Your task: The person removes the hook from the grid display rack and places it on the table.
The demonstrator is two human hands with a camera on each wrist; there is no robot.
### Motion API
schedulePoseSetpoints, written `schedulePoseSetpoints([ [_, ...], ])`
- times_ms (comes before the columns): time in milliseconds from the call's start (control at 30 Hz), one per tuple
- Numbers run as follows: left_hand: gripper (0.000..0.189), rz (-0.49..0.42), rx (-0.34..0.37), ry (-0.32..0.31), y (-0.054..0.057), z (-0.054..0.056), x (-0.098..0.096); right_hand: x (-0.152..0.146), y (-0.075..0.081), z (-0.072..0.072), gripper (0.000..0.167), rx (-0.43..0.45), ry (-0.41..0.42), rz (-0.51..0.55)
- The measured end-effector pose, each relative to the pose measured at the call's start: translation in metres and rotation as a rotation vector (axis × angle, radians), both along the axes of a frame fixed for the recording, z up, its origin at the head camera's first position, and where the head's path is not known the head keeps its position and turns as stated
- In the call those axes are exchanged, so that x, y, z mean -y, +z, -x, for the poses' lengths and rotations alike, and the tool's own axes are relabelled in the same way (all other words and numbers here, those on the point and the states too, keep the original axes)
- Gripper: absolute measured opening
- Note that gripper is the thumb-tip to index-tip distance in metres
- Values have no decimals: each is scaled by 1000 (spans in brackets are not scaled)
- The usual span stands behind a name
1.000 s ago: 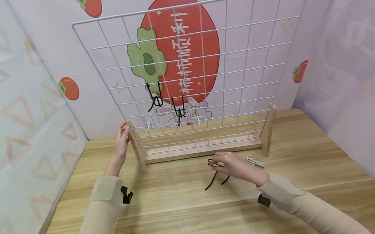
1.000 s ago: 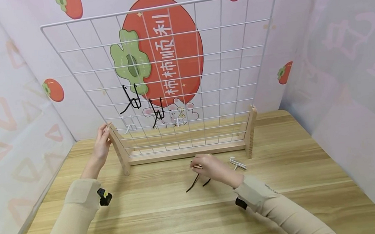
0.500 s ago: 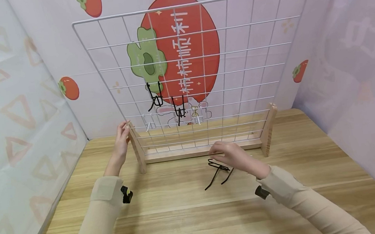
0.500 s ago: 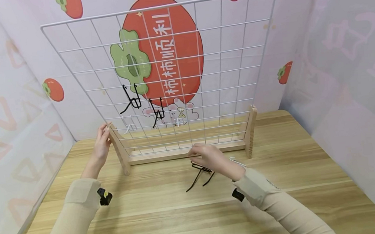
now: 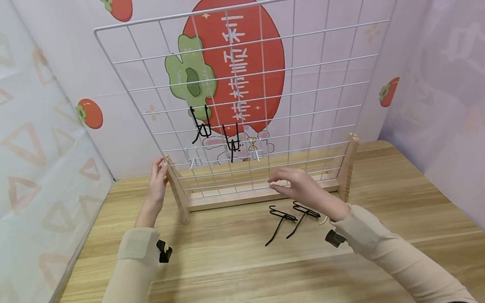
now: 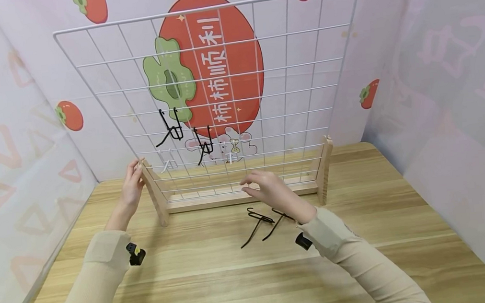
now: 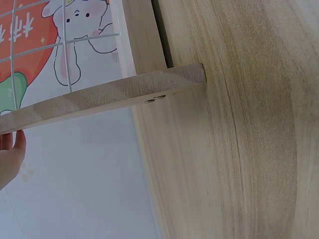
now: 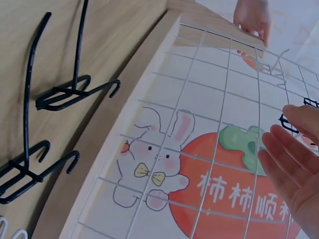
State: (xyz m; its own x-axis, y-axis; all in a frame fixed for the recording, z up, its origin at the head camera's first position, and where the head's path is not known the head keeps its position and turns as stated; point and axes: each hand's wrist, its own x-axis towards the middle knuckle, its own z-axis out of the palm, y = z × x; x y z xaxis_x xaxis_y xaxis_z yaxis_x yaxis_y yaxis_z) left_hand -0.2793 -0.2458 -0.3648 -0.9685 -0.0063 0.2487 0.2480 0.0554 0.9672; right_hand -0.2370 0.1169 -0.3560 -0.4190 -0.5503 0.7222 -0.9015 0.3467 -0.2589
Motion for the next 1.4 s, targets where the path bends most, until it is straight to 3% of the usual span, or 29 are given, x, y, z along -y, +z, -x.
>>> schedulePoseSetpoints([
  [267, 20, -8, -6, -5, 0, 1, 0, 2, 12, 5, 18, -37, -17, 32],
  [500, 25, -12, 1, 3, 1, 1, -1, 5, 21, 8, 18, -68, -31, 66],
  [867, 17, -9, 0, -5, 1, 0, 0, 11, 30, 10, 23, -31, -63, 88],
  [1400, 25, -4, -1, -3, -1, 0, 0, 21, 30, 17, 26, 6, -100, 64],
])
